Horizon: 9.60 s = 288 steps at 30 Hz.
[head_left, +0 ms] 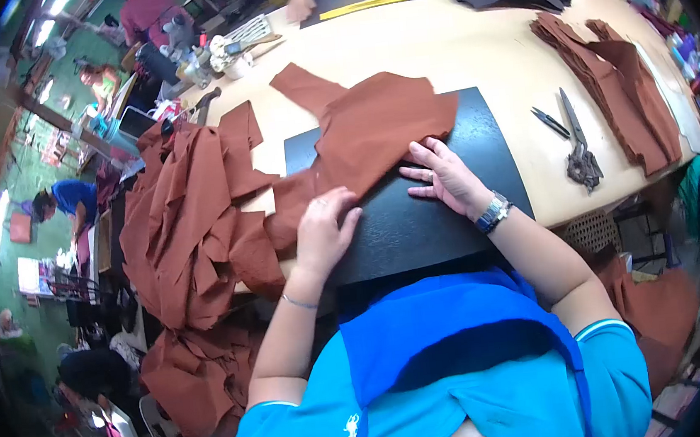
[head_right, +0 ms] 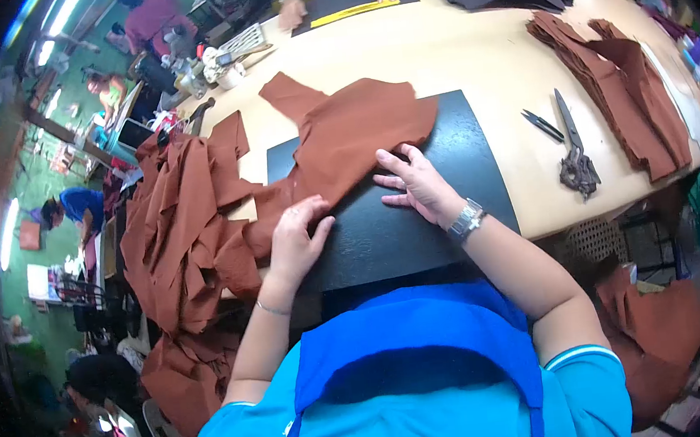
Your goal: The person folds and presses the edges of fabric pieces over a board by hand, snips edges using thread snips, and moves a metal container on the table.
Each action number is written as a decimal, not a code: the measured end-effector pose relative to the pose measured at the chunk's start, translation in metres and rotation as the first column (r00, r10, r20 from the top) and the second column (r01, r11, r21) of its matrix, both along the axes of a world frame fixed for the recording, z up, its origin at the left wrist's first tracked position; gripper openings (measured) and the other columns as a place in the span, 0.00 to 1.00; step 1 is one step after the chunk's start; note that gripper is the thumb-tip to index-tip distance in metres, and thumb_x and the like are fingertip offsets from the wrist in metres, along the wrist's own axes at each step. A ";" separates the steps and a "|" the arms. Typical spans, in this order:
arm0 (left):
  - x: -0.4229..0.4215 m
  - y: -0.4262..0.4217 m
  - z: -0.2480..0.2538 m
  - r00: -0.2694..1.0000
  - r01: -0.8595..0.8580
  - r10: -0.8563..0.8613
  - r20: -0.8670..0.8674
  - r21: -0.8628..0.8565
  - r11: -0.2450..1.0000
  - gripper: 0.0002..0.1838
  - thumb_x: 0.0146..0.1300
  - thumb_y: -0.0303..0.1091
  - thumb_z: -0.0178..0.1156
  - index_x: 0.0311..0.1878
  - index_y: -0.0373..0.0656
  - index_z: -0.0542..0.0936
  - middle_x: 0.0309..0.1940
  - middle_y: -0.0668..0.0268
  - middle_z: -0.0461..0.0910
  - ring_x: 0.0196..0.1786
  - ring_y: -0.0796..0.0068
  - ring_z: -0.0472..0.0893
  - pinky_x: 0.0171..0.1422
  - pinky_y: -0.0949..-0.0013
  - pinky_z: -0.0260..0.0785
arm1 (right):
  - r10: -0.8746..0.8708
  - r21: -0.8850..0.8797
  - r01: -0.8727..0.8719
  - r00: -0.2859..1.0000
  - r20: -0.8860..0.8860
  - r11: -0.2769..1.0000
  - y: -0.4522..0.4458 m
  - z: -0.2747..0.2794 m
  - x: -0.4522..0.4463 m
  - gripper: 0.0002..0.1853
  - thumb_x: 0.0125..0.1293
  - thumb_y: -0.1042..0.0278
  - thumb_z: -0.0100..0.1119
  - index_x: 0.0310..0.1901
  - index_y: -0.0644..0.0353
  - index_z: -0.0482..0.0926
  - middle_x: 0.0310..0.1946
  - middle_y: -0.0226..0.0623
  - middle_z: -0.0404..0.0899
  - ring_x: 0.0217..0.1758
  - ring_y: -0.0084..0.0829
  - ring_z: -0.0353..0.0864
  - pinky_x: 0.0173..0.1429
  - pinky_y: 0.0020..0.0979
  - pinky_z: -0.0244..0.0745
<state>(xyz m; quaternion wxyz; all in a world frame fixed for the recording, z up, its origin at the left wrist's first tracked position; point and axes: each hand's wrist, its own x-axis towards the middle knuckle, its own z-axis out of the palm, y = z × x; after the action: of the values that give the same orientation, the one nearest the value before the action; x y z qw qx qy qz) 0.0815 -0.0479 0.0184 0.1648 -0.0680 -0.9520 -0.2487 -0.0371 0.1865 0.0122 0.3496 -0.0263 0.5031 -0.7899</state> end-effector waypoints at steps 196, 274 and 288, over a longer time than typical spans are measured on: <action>-0.120 0.064 -0.024 0.981 0.073 -0.052 -0.186 0.110 0.991 0.06 0.62 0.37 0.66 0.37 0.48 0.85 0.39 0.70 0.86 0.36 0.68 0.86 0.40 0.66 0.78 | -0.148 -0.200 0.230 0.923 0.356 0.952 0.044 -0.014 -0.023 0.17 0.79 0.50 0.47 0.51 0.56 0.73 0.23 0.23 0.65 0.18 0.13 0.58 0.17 0.15 0.53; -0.002 0.015 -0.014 0.990 0.039 -0.013 0.140 -0.188 0.981 0.20 0.74 0.36 0.55 0.63 0.36 0.76 0.70 0.52 0.69 0.72 0.51 0.68 0.75 0.55 0.60 | 0.064 0.855 -0.259 0.945 0.320 -0.449 0.519 -0.155 0.262 0.18 0.58 0.61 0.58 0.46 0.63 0.86 0.50 0.55 0.83 0.56 0.47 0.83 0.63 0.42 0.76; -0.002 0.011 -0.016 0.992 0.044 -0.015 0.129 -0.226 0.973 0.20 0.75 0.36 0.54 0.64 0.36 0.75 0.71 0.52 0.69 0.72 0.51 0.68 0.75 0.56 0.60 | -0.672 0.895 -0.319 0.740 0.030 -0.313 0.566 -0.194 0.216 0.27 0.70 0.53 0.52 0.66 0.60 0.72 0.70 0.47 0.68 0.71 0.49 0.69 0.73 0.48 0.65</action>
<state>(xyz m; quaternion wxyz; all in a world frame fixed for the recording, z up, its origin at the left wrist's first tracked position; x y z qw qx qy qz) 0.0793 -0.0365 0.0021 0.0917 -0.0850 -0.9817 -0.1437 0.1789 0.7523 -0.1818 0.2113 0.6003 0.7687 -0.0642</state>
